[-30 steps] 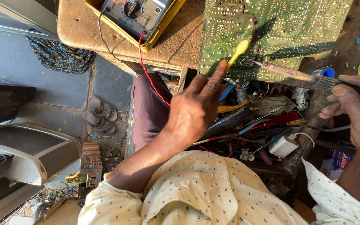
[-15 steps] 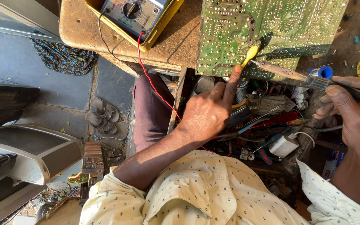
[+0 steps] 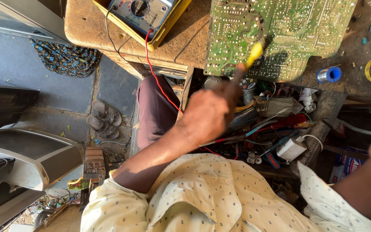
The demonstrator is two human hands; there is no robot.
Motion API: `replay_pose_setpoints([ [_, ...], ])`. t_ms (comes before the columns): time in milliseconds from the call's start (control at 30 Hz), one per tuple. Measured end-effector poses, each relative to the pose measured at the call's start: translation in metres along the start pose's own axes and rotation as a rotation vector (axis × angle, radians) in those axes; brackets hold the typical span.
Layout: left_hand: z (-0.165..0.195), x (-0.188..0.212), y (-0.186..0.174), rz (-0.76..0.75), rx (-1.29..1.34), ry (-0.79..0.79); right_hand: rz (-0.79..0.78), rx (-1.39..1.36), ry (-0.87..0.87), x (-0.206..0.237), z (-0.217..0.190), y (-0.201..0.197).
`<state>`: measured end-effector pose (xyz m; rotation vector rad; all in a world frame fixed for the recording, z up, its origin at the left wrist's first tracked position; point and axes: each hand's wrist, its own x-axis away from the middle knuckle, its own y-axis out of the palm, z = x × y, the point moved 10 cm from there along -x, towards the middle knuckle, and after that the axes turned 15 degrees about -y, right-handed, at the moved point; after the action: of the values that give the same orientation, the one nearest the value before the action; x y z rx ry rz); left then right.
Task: The person uses a soldering iron and solder wire to attach components to a green circuit board. They then use a yellow toothbrush to scrub the board's surface while continuing to apply solder to specific points.
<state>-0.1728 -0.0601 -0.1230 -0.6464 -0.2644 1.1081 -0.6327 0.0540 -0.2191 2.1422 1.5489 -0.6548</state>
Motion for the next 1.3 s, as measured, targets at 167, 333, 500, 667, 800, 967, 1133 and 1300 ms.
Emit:
replay_pose_setpoints([
  [167,0.007,-0.007,-0.002,-0.075,0.031,0.061,-0.038,0.028,0.065,-0.013,-0.011,0.032],
  [333,0.017,0.003,0.001,-0.436,0.371,0.074,-0.007,0.134,0.215,-0.045,-0.034,0.096],
  [500,-0.033,-0.003,-0.065,0.191,0.430,-0.106,-0.109,0.277,0.250,-0.070,-0.059,0.158],
  [667,-0.058,0.004,-0.084,0.466,0.438,-0.143,-0.133,0.288,0.279,-0.080,-0.064,0.177],
  [800,-0.067,0.000,-0.087,0.510,0.437,-0.125,-0.134,0.312,0.293,-0.081,-0.060,0.176],
  [967,-0.073,-0.003,-0.089,0.510,0.443,-0.126,-0.141,0.299,0.299,-0.082,-0.055,0.174],
  [1133,-0.078,-0.005,-0.088,0.496,0.461,-0.169,-0.197,0.337,0.290,-0.081,-0.050,0.169],
  [1300,-0.080,-0.004,-0.087,0.492,0.467,-0.189,-0.167,0.259,0.313,-0.078,-0.047,0.165],
])
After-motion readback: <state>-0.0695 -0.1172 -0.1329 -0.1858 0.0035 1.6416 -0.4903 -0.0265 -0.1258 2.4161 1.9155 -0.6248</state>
